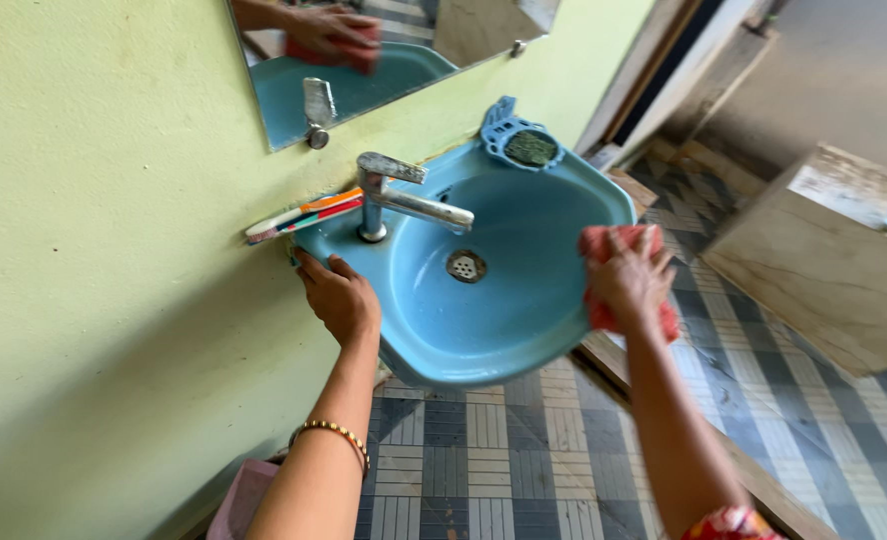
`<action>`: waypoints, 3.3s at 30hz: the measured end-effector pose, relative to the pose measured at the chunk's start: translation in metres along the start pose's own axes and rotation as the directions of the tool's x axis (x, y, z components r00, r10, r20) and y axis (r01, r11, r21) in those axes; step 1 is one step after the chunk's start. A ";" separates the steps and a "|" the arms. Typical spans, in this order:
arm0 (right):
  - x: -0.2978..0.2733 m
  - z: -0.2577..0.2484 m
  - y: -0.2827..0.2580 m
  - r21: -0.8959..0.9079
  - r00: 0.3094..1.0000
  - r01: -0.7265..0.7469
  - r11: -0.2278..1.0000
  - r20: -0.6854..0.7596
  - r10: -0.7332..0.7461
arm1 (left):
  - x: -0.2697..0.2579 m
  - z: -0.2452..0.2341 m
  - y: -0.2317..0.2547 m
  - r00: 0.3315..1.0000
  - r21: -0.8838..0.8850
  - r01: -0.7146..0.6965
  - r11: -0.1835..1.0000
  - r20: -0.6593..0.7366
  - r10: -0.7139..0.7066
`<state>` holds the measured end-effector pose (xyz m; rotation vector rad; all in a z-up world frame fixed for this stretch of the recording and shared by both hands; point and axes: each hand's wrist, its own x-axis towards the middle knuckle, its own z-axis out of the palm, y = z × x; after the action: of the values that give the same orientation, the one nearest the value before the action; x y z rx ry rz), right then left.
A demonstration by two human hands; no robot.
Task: The person scrubs a blue sink with a red sponge, then wipes the sink basin and faucet. The person then wipes the mirror above the sink with the same sponge.
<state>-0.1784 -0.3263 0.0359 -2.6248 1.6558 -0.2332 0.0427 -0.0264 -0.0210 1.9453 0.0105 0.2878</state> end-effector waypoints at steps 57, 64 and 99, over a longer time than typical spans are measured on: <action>0.056 -0.032 -0.017 0.178 0.986 -0.127 0.976 0.132 0.104 | -0.005 -0.008 0.016 0.998 -0.062 0.045 0.997 -0.038 -0.047; -0.055 -0.013 -0.007 0.183 0.995 -0.064 0.981 0.091 0.048 | -0.009 -0.011 0.016 0.995 -0.018 0.089 0.996 0.053 -0.088; -0.149 -0.008 -0.225 0.380 0.623 0.757 0.531 -0.176 -0.762 | -0.014 0.019 -0.010 0.991 -0.369 0.128 0.921 0.010 -0.133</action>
<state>-0.0406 -0.0945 0.0505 -2.7541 0.2373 -0.5167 0.0339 -0.0417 -0.0400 1.5589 0.0901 0.1992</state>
